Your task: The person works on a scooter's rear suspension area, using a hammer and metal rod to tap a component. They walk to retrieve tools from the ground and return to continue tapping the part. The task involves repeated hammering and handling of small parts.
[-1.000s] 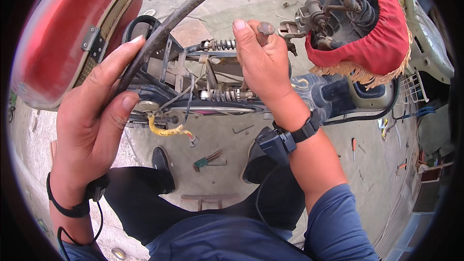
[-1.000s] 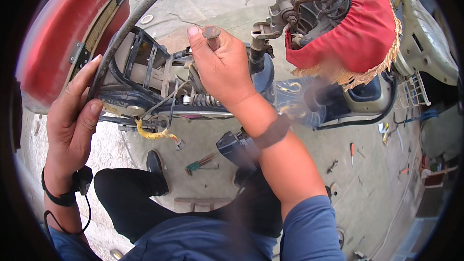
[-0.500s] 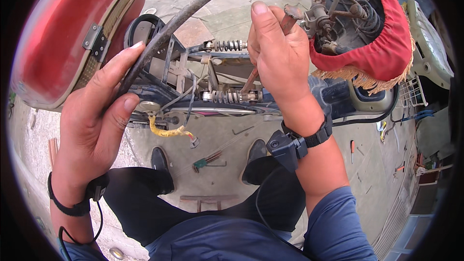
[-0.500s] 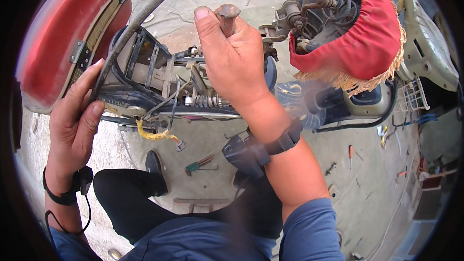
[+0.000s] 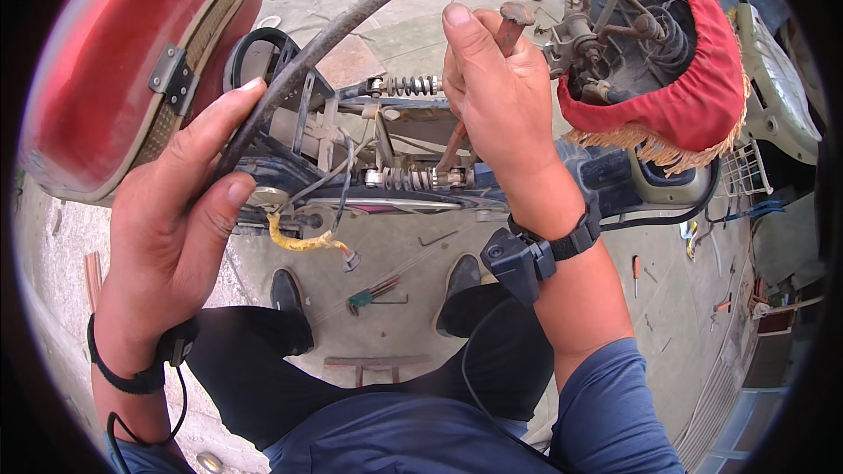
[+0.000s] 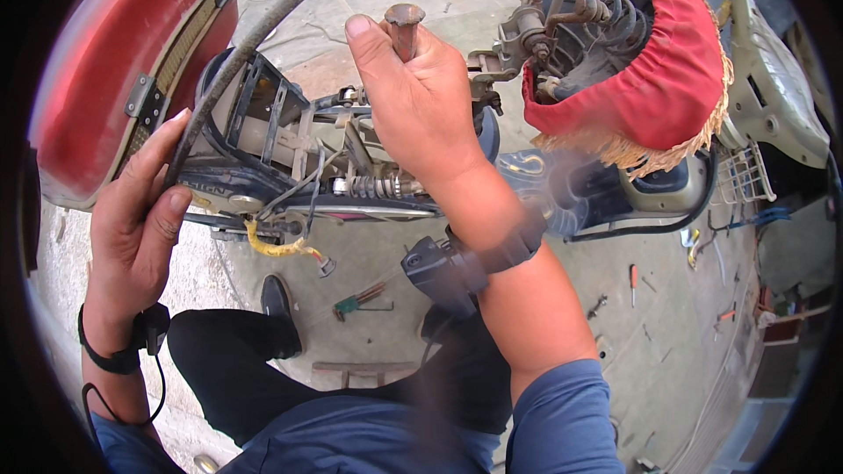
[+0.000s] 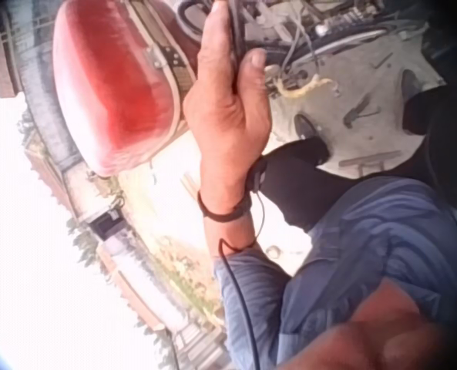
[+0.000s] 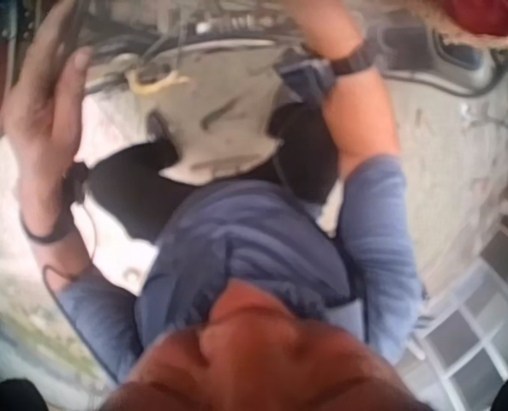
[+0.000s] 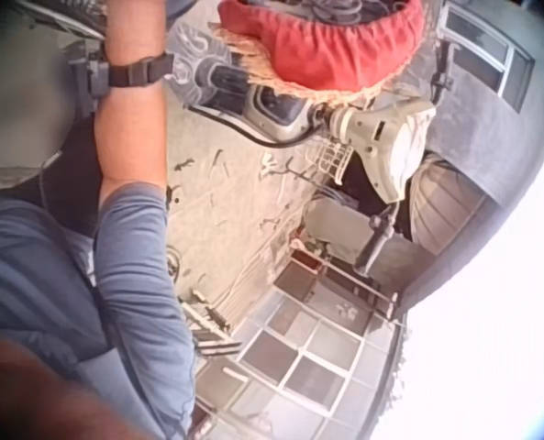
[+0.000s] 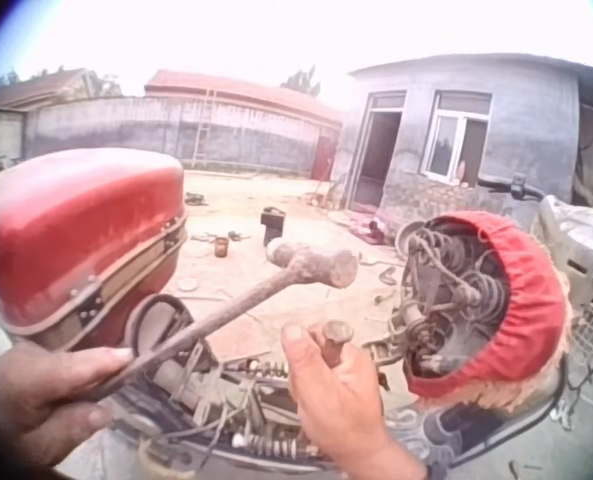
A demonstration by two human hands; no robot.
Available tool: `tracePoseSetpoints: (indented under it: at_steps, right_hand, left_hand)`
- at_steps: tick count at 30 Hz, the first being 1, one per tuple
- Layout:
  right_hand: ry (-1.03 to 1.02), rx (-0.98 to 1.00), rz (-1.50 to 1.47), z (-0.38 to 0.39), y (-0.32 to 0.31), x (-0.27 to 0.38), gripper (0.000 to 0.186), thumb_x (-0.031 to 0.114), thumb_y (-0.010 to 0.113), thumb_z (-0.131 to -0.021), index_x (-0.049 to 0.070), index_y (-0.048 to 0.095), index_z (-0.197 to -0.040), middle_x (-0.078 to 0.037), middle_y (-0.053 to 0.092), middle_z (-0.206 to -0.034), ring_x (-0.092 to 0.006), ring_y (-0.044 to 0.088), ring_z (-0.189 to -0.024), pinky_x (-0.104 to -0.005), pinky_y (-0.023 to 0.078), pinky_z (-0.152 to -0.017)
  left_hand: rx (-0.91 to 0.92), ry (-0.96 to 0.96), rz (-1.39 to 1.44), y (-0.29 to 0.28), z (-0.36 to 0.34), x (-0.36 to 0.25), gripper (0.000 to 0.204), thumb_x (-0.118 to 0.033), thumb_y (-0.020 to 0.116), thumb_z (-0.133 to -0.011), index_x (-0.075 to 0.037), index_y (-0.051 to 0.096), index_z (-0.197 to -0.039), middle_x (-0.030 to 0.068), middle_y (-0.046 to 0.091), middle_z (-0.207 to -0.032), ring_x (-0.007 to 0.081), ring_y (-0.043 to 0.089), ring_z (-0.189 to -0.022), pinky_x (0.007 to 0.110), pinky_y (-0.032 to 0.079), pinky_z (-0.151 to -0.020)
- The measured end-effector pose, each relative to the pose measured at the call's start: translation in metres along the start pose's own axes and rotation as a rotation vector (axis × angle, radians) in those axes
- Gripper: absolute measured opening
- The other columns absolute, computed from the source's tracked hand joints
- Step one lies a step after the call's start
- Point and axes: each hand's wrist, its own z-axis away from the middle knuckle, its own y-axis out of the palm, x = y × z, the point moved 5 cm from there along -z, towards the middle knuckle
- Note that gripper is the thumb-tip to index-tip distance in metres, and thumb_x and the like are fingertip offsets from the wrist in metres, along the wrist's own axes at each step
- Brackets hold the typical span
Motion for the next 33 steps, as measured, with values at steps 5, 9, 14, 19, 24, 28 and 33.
tracePoseSetpoints:
  at_steps: [5,9,14,19,24,28,33]
  right_hand:
    - [0.038,0.084,0.126,0.009,-0.007,-0.015,0.043,0.034,0.056,-0.106,0.011,0.044,-0.072,0.003,0.041,-0.059,-0.0052,0.036,-0.051,-0.0245,0.028,-0.046]
    - [-0.004,0.065,0.142,0.019,-0.006,-0.018,0.044,0.032,0.055,-0.107,0.01,0.045,-0.071,0.004,0.041,-0.059,-0.0052,0.036,-0.051,-0.0251,0.028,-0.047]
    - [0.009,0.117,0.124,0.032,0.006,-0.01,0.043,0.03,0.055,-0.107,0.009,0.045,-0.071,0.005,0.041,-0.06,-0.0041,0.034,-0.053,-0.0247,0.027,-0.048]
    - [0.032,0.144,0.106,0.032,0.005,-0.012,0.042,0.031,0.059,-0.106,0.005,0.052,-0.074,0.006,0.044,-0.066,-0.0062,0.036,-0.066,-0.0272,0.034,-0.057]
    - [0.023,0.123,0.163,0.035,0.01,-0.014,0.038,0.028,0.06,-0.105,0.003,0.056,-0.077,0.004,0.048,-0.067,-0.006,0.04,-0.066,-0.0269,0.037,-0.058]
    - [0.046,0.112,0.116,0.038,0.012,-0.022,0.034,0.025,0.062,-0.104,0.001,0.058,-0.079,0.004,0.049,-0.067,-0.0067,0.04,-0.066,-0.0281,0.039,-0.058]
    - [0.035,0.094,0.208,0.035,0.015,-0.018,0.036,0.026,0.062,-0.103,0.002,0.055,-0.077,0.004,0.048,-0.066,-0.0069,0.039,-0.065,-0.0284,0.038,-0.057]
  left_hand:
    - [0.05,-0.01,0.065,0.0,-0.001,-0.004,0.049,-0.005,0.059,-0.101,0.003,0.048,-0.147,0.0176,0.065,-0.13,0.0218,0.064,-0.118,0.031,0.047,-0.102]
    - [0.021,0.005,0.07,0.002,0.0,-0.008,0.049,0.003,0.061,-0.093,0.005,0.053,-0.141,0.0218,0.065,-0.132,0.0289,0.07,-0.111,0.031,0.05,-0.096]
    - [0.013,0.026,0.047,0.004,0.004,-0.009,0.05,0.004,0.062,-0.091,0.004,0.053,-0.141,0.0219,0.067,-0.128,0.0304,0.071,-0.107,0.031,0.051,-0.094]
    - [-0.003,0.033,0.043,0.004,0.006,-0.016,0.052,0.005,0.063,-0.089,0.002,0.054,-0.141,0.0218,0.07,-0.116,0.0318,0.072,-0.1,0.031,0.052,-0.09]
    - [0.033,0.089,-0.04,0.003,0.016,-0.022,0.057,0.004,0.067,-0.086,-0.004,0.056,-0.141,0.0196,0.071,-0.098,0.0362,0.07,-0.079,0.035,0.054,-0.072]
    - [0.048,0.115,-0.076,-0.001,0.027,-0.023,0.059,0.003,0.068,-0.084,-0.006,0.057,-0.141,0.0187,0.07,-0.089,0.0368,0.067,-0.072,0.038,0.053,-0.066]
    - [0.036,0.091,-0.04,-0.019,0.032,-0.032,0.058,0.004,0.068,-0.084,-0.005,0.057,-0.14,0.0206,0.07,-0.091,0.0387,0.068,-0.074,0.038,0.054,-0.069]
